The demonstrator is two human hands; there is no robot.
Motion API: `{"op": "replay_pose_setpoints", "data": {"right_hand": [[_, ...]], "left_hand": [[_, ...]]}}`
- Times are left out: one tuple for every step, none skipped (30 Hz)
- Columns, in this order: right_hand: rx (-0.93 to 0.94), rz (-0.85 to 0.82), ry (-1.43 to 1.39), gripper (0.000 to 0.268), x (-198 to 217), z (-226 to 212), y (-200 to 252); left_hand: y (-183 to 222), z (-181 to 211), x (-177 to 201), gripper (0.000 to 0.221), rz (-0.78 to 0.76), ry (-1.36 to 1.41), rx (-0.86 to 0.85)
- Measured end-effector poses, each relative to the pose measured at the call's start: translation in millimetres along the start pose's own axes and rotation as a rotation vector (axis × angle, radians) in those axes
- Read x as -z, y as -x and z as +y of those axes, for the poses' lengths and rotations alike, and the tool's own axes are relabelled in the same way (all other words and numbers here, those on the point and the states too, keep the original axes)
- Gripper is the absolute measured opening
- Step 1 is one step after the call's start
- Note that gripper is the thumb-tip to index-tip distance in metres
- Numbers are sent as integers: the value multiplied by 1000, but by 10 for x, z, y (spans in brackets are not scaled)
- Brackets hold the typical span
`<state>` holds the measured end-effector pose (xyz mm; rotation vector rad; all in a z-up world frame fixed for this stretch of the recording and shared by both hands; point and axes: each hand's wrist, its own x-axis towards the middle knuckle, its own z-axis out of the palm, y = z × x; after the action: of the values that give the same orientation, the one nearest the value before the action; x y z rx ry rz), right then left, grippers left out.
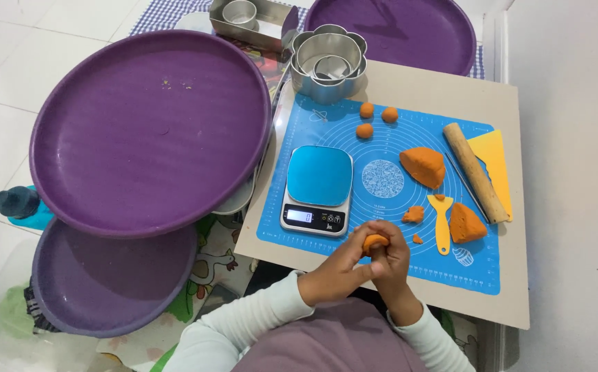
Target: The person is portioning out dough by cutting it into pieces, rolling them into balls, and weighing them on a digital scale to ensure uniformity.
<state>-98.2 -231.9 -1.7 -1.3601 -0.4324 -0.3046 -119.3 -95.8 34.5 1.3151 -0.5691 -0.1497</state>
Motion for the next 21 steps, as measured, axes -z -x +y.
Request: {"op": "replay_pose_setpoints", "data": {"right_hand": [[-2, -2, -1, 25, 43, 52, -9], [45, -62, 76, 46, 86, 106, -17], [91, -122, 154, 68, 127, 157, -23], [89, -124, 153, 68, 153, 146, -12], [32, -229, 210, 86, 181, 138, -19], [-26, -334, 268, 105, 211, 129, -27], [-25, -334, 269, 105, 186, 101, -39], [72, -357, 360, 97, 161, 74, -51], [170, -379, 451, 94, 135, 48, -60], [170, -379, 452, 94, 115, 8, -90], [221, -337, 465, 86, 98, -37, -107], [271, -295, 478, 77, 80, -82, -123], [272, -296, 478, 77, 87, -85, -115], [257, -266, 452, 72, 92, -89, -107], [242, -235, 426, 66, 96, -92, -102], [243, -236, 426, 66, 71, -109, -117], [236, -236, 400, 66, 51, -130, -125], [229, -237, 374, 66, 32, -150, -135], [230, -236, 375, 66, 22, -161, -135], [169, -235, 285, 65, 13, -172, -136], [106, -234, 195, 63, 4, -187, -121]], "left_hand": [[-16, 50, 3, 66, 3, 0, 1], [-31, 99, 6, 53, 87, 76, 43], [-46, 149, 10, 41, 171, 152, 86], [-42, 125, 13, 41, 174, 152, 87], [-54, 101, 23, 29, 302, 240, 145], [-66, 77, 32, 18, 429, 328, 203], [-68, 95, 58, 18, 428, 328, 202], [-70, 112, 83, 19, 481, 411, 252], [-68, 129, 109, 19, 534, 494, 302], [-88, 200, 93, 19, 533, 494, 302], [-97, 269, 67, 19, 525, 447, 302], [-106, 339, 42, 20, 517, 400, 302], [-113, 369, 33, 20, 517, 400, 301], [-119, 400, 23, 19, 496, 377, 275], [-128, 433, 17, 19, 475, 354, 250], [-85, 236, 18, 19, 475, 353, 248], [-40, 37, 12, 23, 445, 386, 263], [4, -163, 5, 27, 415, 419, 278], [13, -143, -15, 27, 413, 419, 277], [22, -123, -36, 34, 392, 388, 281], [45, -104, -64, 42, 373, 357, 287]]}}
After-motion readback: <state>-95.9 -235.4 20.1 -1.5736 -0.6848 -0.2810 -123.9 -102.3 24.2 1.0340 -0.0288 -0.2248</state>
